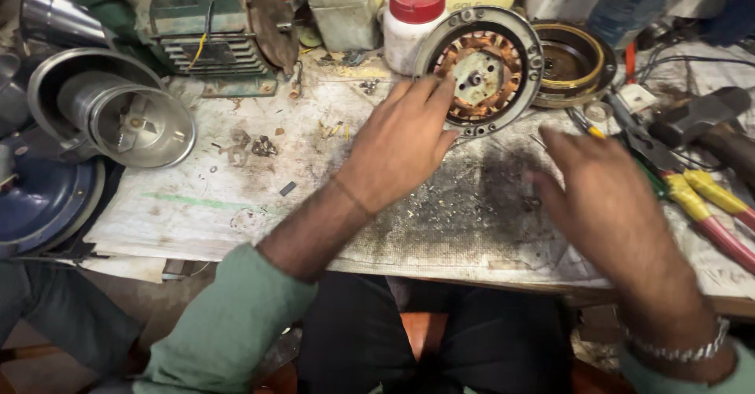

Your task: The person repairs a stainless steel mixer jar at a cluttered workbench. They remove a red plastic cover from a motor part, fit a black coupler into the jar base, press and seat the coupler by hand, then use pliers and a screwdriver to tighten and adjust the central fastener inside the jar.

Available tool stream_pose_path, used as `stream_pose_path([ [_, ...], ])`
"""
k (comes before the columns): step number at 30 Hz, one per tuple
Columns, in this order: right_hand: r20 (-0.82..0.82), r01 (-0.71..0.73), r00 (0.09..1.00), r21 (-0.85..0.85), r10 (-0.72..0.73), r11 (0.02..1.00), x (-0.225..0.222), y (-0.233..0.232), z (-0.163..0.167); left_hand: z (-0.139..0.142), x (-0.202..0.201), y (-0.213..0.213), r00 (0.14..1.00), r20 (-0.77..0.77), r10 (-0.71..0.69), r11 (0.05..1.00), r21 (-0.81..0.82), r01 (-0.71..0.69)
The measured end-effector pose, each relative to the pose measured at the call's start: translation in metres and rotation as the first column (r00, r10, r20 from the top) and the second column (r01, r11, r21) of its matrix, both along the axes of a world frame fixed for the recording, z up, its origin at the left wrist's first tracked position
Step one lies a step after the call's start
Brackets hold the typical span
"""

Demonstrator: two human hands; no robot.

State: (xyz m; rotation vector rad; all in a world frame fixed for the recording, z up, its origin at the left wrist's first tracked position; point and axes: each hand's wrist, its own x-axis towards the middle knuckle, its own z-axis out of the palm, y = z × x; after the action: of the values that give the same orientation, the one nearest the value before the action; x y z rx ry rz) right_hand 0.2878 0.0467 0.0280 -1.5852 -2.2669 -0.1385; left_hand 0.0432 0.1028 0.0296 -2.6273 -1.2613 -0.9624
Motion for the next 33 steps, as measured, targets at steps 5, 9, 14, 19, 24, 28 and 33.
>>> stream_pose_path([
  [5,0.124,0.15,0.983,-0.125,-0.135,0.981,0.019,0.004,0.024,-0.009,0.022,0.029,0.997,-0.077,0.031,0.998,0.05,-0.027],
  [9,0.112,0.254,0.966,-0.225,-0.234,0.941,0.037,-0.012,0.036,-0.024,0.038,0.045,0.962,-0.211,0.175,0.964,0.236,-0.124],
  [14,0.186,0.248,0.959,-0.171,-0.216,0.954,0.05,-0.024,0.035,-0.01,0.041,0.048,0.975,-0.184,0.125,0.972,0.22,-0.083],
  [19,0.346,0.367,0.899,-0.265,-0.267,0.892,0.062,-0.019,0.037,0.026,0.04,0.04,0.945,-0.262,0.193,0.926,-0.269,-0.264],
  [24,0.224,0.311,0.939,-0.218,-0.262,0.925,0.071,-0.018,0.035,0.019,0.034,0.033,0.919,-0.306,0.25,0.911,-0.247,-0.33],
  [28,0.18,0.33,0.94,-0.268,-0.289,0.905,0.077,-0.019,0.033,0.003,0.032,0.047,0.998,-0.057,-0.007,0.975,0.224,0.02],
  [33,0.129,0.236,0.968,-0.194,-0.214,0.952,0.09,-0.022,0.033,0.003,0.034,0.055,0.989,-0.011,-0.145,0.987,0.061,0.146],
])
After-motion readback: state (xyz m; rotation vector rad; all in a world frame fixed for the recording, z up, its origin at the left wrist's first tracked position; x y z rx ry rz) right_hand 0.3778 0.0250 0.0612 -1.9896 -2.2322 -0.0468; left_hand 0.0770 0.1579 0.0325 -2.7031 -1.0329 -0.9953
